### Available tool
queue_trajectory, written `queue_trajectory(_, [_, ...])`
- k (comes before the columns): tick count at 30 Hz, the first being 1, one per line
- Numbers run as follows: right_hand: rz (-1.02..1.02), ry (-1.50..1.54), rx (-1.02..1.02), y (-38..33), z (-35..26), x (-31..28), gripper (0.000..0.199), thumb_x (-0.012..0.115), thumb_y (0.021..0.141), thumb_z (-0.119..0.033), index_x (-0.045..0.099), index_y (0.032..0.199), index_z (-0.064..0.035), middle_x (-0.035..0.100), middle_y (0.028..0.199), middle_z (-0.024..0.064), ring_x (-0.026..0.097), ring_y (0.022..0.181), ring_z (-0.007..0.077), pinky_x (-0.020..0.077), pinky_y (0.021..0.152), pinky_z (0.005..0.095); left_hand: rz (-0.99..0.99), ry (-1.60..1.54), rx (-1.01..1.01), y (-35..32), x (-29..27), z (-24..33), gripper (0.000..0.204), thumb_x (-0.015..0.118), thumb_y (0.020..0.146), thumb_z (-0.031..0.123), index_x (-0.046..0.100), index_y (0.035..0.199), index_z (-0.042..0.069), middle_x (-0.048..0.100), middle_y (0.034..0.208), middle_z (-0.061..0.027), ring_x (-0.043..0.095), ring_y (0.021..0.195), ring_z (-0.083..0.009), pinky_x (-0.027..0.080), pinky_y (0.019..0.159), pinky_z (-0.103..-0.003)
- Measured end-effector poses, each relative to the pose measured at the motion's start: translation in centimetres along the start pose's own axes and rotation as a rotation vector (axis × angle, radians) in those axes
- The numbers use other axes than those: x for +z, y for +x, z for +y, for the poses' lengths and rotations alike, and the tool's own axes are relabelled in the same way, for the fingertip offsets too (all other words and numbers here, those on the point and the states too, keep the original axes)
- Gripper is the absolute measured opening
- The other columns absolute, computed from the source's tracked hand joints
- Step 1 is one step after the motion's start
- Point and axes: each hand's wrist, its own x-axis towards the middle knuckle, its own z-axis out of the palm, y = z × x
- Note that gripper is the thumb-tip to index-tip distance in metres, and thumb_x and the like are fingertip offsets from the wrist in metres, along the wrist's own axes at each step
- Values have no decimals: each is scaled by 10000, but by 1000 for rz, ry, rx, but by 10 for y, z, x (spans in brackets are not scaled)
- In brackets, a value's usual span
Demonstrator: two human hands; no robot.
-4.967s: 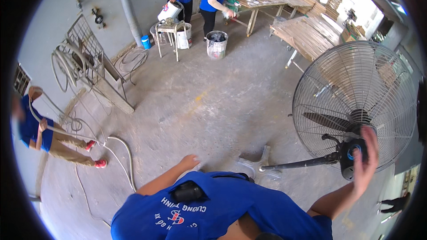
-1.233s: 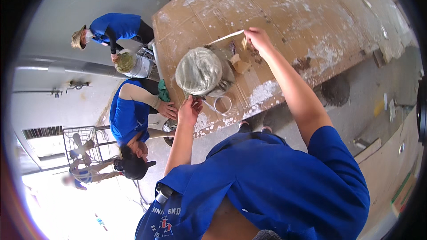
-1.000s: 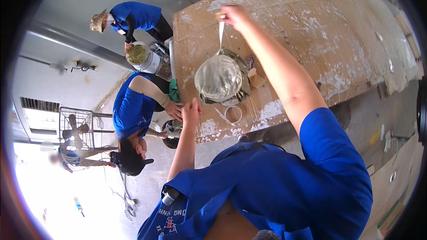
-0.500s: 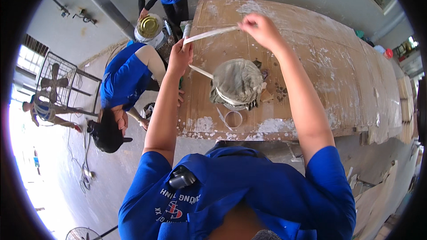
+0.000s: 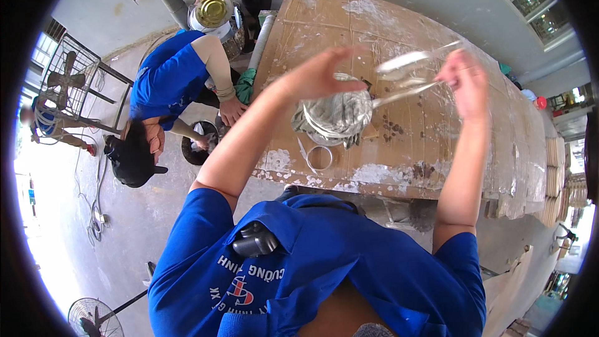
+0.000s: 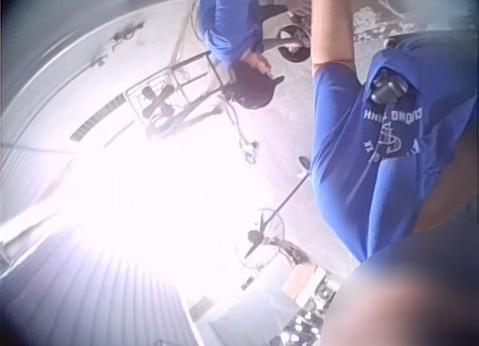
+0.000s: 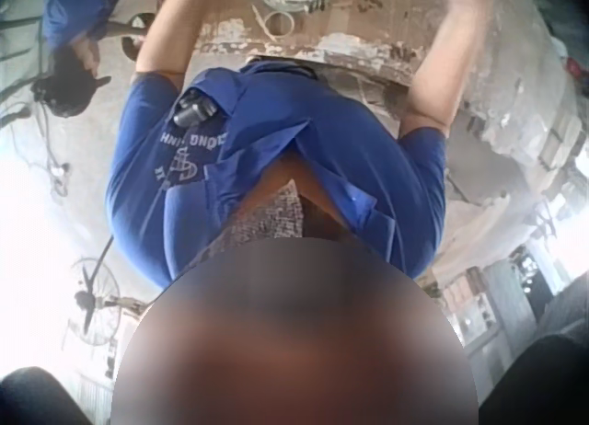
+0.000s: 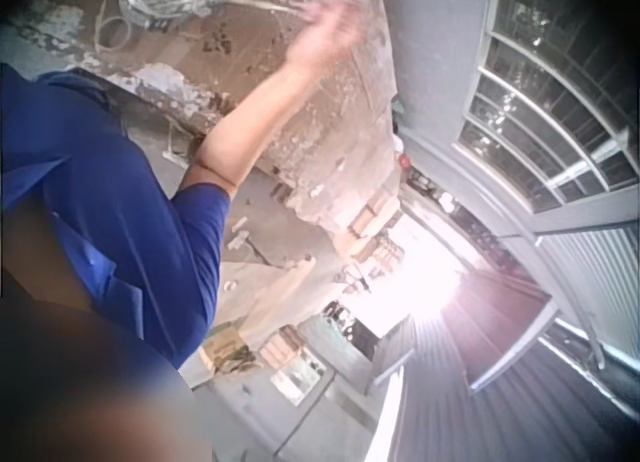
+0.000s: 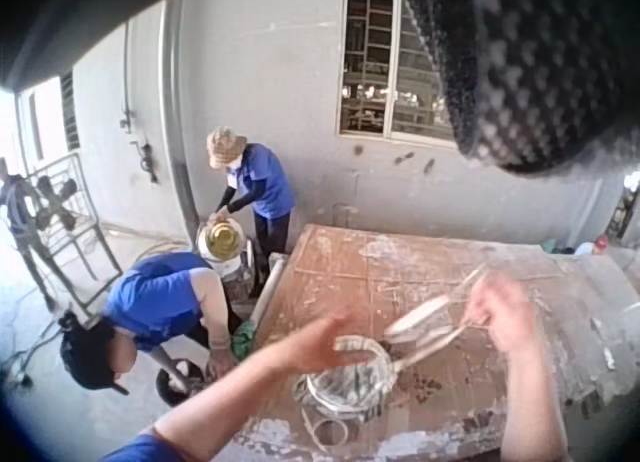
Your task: The person coils a yellow hose and places it on a table, then gathers sanding discs and a power sander into a cardboard box. They move a standing fan and later handle a white strap and a cloth, placing them into a bucket.
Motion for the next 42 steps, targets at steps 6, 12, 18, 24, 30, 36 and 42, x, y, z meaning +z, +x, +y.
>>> queue_trajectory(6, [-161,139,-283,15,-46,-26,303,386,972,-223,533,828,-1,444,658,28,506,675,168,496,782,361,-369,195,95,49,86,4,503,575,847,377,485,1236,72,541,1195,-169,572,996,-297,458,868,-354])
queue_trajectory(12, [2,392,-342,-5,-47,-10,310,352,972,-224,550,917,7,552,914,122,571,850,274,486,854,453,119,279,-244,59,19,-47,356,609,826,332,600,1085,89,608,1110,-103,599,933,-246,455,839,-340])
queue_trajectory(18, [-136,356,-464,25,-51,21,259,443,949,-190,610,951,8,602,984,100,588,894,201,494,828,342,-202,37,-14,54,32,-67,306,602,846,251,620,1069,43,635,1041,-106,603,887,-184,470,810,-301])
queue_trajectory(24, [-90,-826,-401,46,-11,28,155,544,870,-122,673,937,-69,614,1004,50,584,929,171,454,830,297,511,129,-326,20,-68,-107,181,549,849,145,663,947,44,580,648,-21,506,578,-94,416,537,-258])
queue_trajectory(30, [-276,-20,-209,15,31,104,451,605,815,-110,490,1250,-82,391,1356,136,409,1223,223,393,961,361,505,200,299,-1,-95,26,209,538,855,90,642,1035,73,554,643,12,479,520,-50,412,509,-219])
queue_trajectory(36, [-465,28,-107,7,-52,94,283,476,886,-135,543,1110,25,607,972,98,579,753,139,463,722,275,381,-36,498,-2,-102,102,487,534,806,59,424,1280,59,486,1161,-115,464,1058,-207,405,867,-313])
queue_trajectory(42, [-388,297,-253,5,-96,29,218,324,884,-107,514,927,-9,418,709,15,397,602,102,398,625,273,-3,204,76,-14,16,20,550,601,848,354,435,1306,98,436,1330,-152,469,1172,-274,381,998,-398])
